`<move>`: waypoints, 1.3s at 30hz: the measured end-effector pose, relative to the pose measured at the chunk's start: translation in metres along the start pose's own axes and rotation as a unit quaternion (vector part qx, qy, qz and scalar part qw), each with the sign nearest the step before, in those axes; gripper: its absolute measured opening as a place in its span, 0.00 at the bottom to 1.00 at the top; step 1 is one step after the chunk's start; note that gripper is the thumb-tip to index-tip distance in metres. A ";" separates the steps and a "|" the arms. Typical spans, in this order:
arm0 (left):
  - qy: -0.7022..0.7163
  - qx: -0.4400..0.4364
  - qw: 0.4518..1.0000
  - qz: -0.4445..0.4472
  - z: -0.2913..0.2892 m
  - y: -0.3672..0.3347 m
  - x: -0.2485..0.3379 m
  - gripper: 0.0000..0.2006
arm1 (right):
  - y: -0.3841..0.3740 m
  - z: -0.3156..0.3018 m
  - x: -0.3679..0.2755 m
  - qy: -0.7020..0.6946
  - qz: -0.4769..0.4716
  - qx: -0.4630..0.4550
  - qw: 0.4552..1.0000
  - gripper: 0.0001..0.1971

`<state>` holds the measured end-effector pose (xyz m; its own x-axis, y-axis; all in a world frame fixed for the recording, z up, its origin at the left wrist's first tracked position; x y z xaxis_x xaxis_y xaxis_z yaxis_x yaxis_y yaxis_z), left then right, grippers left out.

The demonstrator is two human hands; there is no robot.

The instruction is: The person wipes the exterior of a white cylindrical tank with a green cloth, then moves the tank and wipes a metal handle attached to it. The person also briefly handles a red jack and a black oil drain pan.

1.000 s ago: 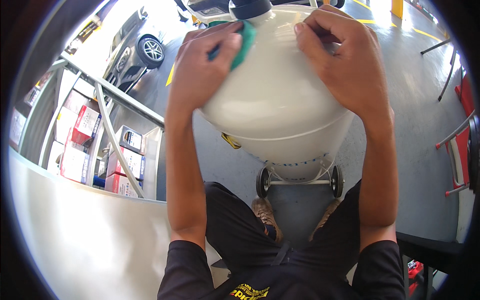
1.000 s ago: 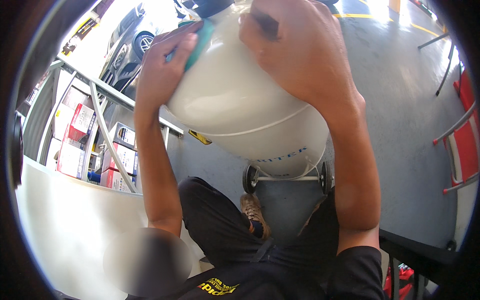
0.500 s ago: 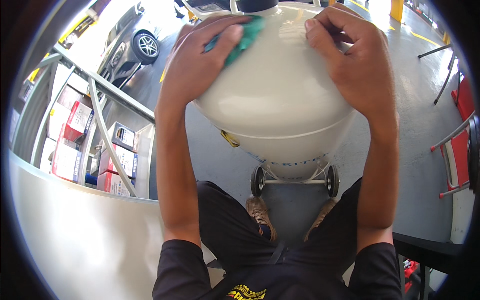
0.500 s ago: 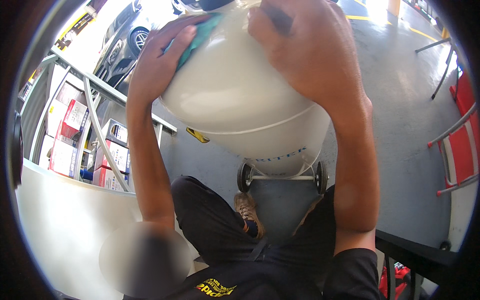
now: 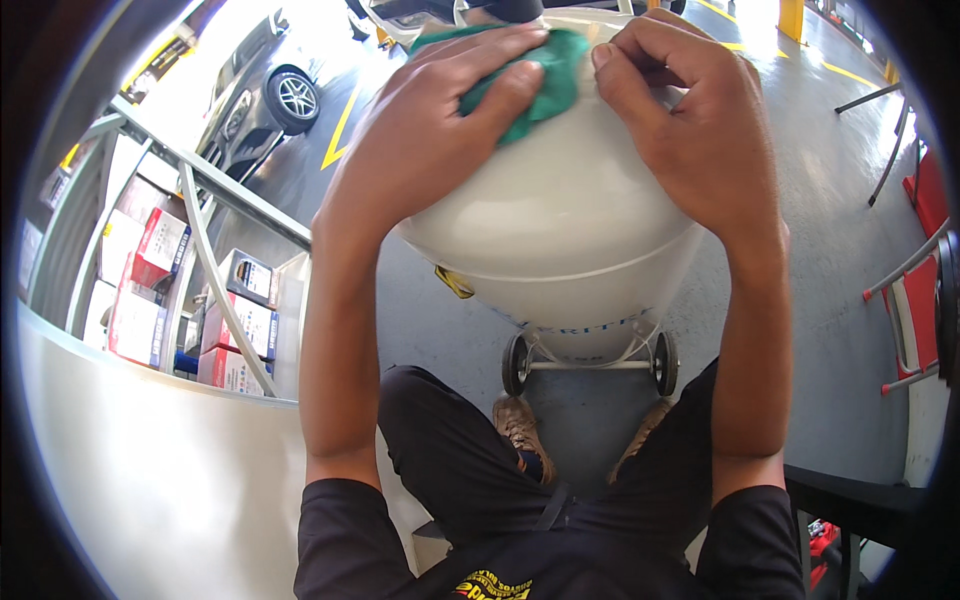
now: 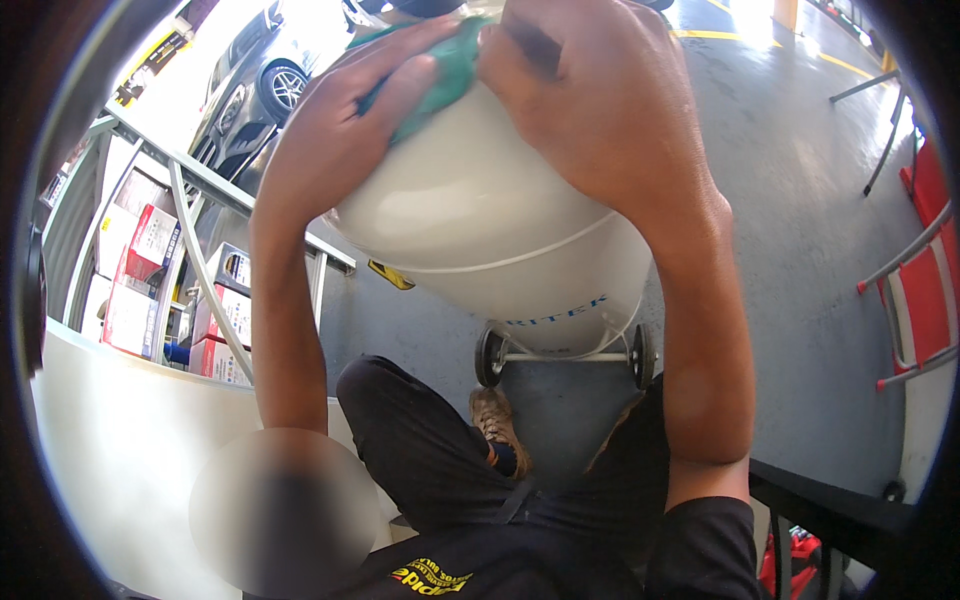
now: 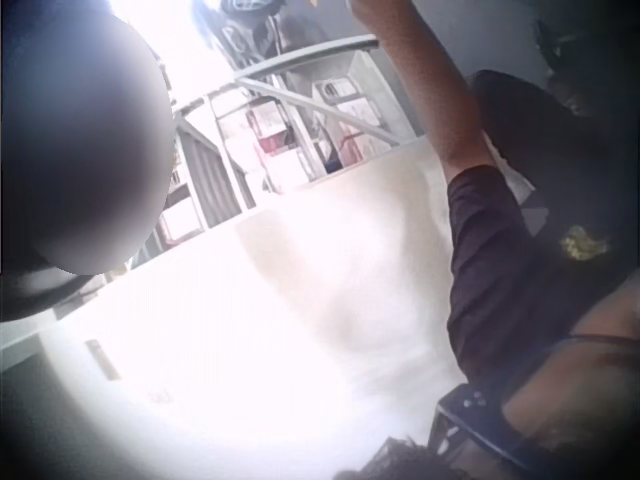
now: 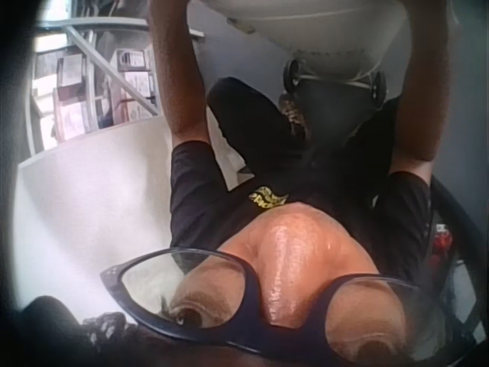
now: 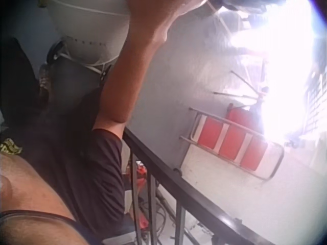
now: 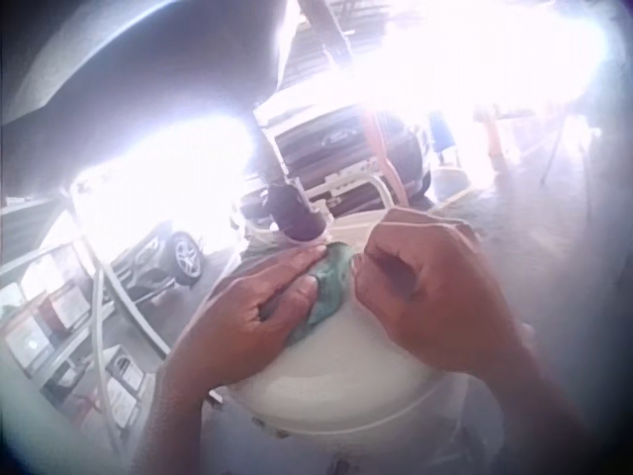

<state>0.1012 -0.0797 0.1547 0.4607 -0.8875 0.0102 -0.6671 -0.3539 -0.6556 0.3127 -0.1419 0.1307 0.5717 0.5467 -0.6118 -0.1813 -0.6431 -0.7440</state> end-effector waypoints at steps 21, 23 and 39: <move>0.052 -0.028 0.993 -0.103 -0.017 0.005 0.003 0.20 | 0.003 0.003 0.007 0.029 -0.030 -0.010 0.999 0.10; -0.004 -0.020 0.992 -0.126 -0.015 0.007 -0.002 0.20 | 0.005 0.002 0.006 0.038 -0.015 -0.009 0.999 0.11; 0.071 0.005 0.997 -0.014 0.018 -0.031 0.028 0.24 | -0.001 0.001 0.013 0.041 -0.041 -0.036 0.998 0.09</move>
<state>0.1454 -0.0887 0.1620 0.3911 -0.9104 0.1352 -0.6492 -0.3770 -0.6606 0.3195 -0.1341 0.1233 0.6462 0.5547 -0.5242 -0.0754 -0.6371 -0.7671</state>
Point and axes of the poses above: each hand's wrist, its own y-axis away from the middle knuckle, its own z-axis out of the palm, x = y × z, the point moved 2 cm from there along -y, towards the middle knuckle, and after that the axes turned 8 degrees about z, right-handed, at the moved point
